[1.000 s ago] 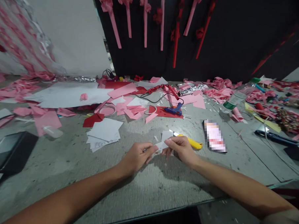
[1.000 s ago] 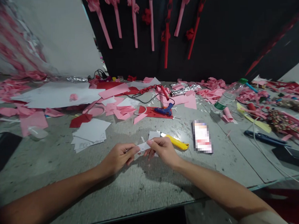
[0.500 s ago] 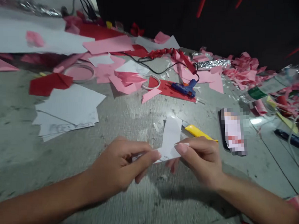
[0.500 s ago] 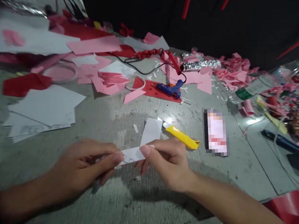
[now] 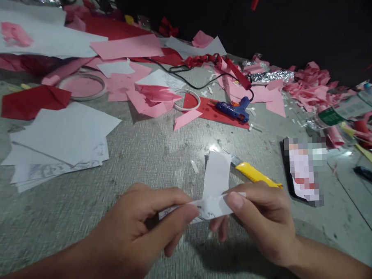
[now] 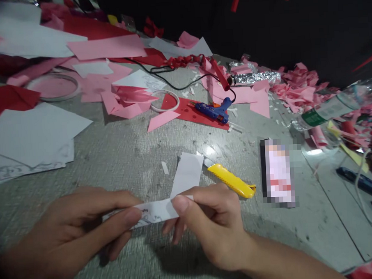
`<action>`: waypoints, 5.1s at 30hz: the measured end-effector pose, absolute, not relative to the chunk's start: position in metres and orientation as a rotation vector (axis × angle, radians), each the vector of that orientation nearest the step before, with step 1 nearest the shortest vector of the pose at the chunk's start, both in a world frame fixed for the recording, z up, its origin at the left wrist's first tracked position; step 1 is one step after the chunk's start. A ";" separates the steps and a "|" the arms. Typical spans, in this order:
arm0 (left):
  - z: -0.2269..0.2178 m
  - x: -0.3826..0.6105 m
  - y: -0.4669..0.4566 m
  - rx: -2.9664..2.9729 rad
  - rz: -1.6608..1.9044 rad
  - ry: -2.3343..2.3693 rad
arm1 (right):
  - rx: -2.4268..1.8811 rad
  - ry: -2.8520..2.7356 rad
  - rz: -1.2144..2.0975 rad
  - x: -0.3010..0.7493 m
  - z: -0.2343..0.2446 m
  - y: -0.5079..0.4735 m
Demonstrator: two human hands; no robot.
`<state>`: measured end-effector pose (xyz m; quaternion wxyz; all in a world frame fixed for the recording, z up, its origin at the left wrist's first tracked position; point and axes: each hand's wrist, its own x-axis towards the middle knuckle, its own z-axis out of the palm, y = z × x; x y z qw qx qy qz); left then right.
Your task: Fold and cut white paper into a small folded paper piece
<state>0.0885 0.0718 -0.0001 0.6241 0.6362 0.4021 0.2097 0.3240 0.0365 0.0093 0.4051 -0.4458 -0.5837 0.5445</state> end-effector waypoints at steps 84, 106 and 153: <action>-0.006 0.098 0.071 1.746 0.556 1.001 | -0.952 -1.215 1.494 0.324 -0.015 0.057; -0.004 0.101 0.068 1.721 0.804 0.919 | -1.112 -1.662 1.471 0.309 -0.001 0.047; 0.000 0.104 0.070 1.268 0.986 0.884 | -1.195 -1.523 1.370 0.313 0.002 0.049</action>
